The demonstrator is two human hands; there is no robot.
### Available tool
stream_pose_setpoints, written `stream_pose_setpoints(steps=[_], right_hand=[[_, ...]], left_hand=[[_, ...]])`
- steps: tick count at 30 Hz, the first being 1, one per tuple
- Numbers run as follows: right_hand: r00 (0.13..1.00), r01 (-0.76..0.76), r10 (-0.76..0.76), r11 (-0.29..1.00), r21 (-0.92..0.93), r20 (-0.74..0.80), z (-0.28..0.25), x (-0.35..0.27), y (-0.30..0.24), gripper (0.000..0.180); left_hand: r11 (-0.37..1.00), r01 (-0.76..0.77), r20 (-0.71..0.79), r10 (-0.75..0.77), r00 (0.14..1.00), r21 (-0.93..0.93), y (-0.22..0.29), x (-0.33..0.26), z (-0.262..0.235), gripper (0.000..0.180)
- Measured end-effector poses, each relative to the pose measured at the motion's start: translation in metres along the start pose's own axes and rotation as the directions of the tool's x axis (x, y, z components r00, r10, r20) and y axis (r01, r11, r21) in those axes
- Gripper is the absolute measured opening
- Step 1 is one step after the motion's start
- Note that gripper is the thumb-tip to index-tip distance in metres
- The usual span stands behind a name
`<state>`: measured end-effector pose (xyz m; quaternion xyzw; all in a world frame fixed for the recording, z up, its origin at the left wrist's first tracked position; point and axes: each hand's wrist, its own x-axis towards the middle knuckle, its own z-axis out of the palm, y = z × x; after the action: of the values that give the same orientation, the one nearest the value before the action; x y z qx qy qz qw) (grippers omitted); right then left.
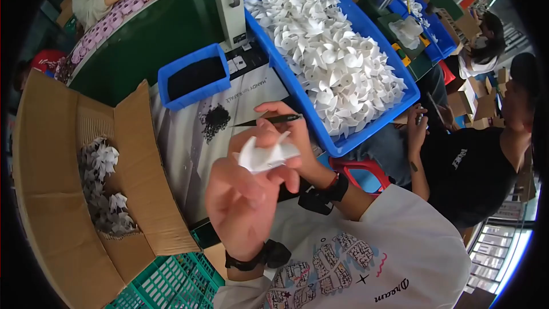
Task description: The person picks up a white fan blade from a box, uses tweezers to place a small black component into its center, and sets the assembled piece aside.
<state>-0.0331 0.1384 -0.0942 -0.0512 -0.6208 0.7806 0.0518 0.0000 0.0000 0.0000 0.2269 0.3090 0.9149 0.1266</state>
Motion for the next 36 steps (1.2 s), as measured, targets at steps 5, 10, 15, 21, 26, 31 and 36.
stream_pose_setpoints(steps=[5, 10, 15, 21, 26, 31, 36], right_hand=[[0.896, 0.384, -0.442, 0.728, -0.568, 0.039, -0.001, 0.003, -0.009, 0.018], [0.898, 0.306, -0.439, 0.672, -0.674, -0.029, 0.001, 0.008, 0.001, 0.018], [0.867, 0.277, -0.490, 0.624, -0.731, -0.090, -0.002, 0.019, 0.014, 0.019], [0.873, 0.232, -0.466, 0.656, -0.718, -0.144, 0.001, 0.022, 0.009, 0.017], [0.877, 0.228, -0.459, 0.658, -0.717, -0.143, 0.000, 0.022, 0.010, 0.015], [0.862, 0.237, -0.484, 0.645, -0.726, -0.148, 0.001, 0.024, 0.012, 0.015], [0.868, 0.225, -0.472, 0.647, -0.728, -0.151, 0.002, 0.024, 0.010, 0.015]], left_hand=[[0.889, 0.018, -0.461, 0.219, 0.860, 0.457, 0.004, -0.028, -0.062, 0.008], [0.754, 0.114, -0.503, 0.310, 0.807, 0.647, -0.010, -0.043, -0.101, 0.011], [0.604, 0.173, -0.431, 0.313, 0.846, 0.778, -0.018, -0.048, -0.104, 0.013], [0.526, 0.215, -0.395, 0.258, 0.881, 0.823, -0.019, -0.047, -0.100, 0.015], [0.521, 0.230, -0.399, 0.239, 0.885, 0.822, -0.019, -0.048, -0.099, 0.018], [0.504, 0.231, -0.387, 0.230, 0.893, 0.832, -0.020, -0.047, -0.099, 0.020], [0.501, 0.252, -0.400, 0.214, 0.891, 0.828, -0.020, -0.047, -0.098, 0.021]])
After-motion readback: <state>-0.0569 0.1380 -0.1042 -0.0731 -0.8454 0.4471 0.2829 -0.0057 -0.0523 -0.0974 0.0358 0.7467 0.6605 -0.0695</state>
